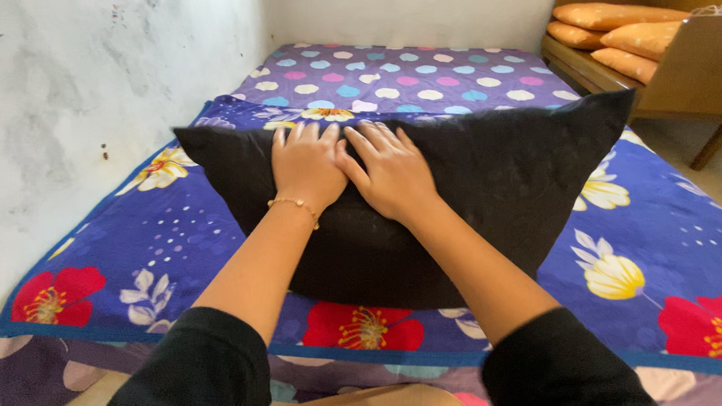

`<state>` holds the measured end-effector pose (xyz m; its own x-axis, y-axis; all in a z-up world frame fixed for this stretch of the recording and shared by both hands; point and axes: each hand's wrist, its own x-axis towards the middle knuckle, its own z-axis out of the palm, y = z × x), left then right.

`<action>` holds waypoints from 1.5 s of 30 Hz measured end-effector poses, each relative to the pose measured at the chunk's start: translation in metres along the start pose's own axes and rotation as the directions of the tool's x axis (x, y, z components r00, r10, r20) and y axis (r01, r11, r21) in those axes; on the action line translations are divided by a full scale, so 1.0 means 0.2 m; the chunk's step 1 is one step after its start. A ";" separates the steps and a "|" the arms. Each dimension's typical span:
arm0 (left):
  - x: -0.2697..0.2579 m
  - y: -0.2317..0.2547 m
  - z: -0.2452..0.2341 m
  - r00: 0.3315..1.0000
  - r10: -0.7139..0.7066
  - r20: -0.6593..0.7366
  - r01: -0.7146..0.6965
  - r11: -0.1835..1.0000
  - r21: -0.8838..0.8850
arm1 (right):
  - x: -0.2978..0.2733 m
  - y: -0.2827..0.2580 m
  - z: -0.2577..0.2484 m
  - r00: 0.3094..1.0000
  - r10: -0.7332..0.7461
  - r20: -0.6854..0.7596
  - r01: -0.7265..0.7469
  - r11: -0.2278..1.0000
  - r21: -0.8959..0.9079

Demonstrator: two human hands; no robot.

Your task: The person repeatedly lifts, turns, and presses a black pillow on a bed to fluff it, then places it aside. The person then picks up a red pillow with a cartoon car design and performs similar fluffing actions.

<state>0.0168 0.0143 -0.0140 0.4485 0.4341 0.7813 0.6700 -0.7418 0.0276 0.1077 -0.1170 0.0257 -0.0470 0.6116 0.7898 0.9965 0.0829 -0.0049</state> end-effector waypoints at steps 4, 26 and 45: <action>0.04 -0.12 -0.03 0.987 -0.133 0.090 0.128 0.990 0.058 | -0.04 0.24 0.03 0.940 0.217 0.264 -0.130 0.942 -0.310; 0.24 -0.43 -0.01 0.794 -0.380 0.475 0.410 0.911 0.042 | -0.52 1.23 -0.10 0.758 0.637 -0.139 -0.609 0.768 0.197; -0.07 -0.37 -0.01 0.916 -0.363 0.174 0.348 0.931 0.110 | -0.15 0.83 -0.08 0.936 0.329 -0.125 -0.349 0.822 -0.449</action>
<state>-0.0404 0.0632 -0.0260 0.2705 0.7552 0.5971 0.8449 -0.4835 0.2289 0.2749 -0.1343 0.0109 0.2923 0.5016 0.8142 0.8668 -0.4987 -0.0039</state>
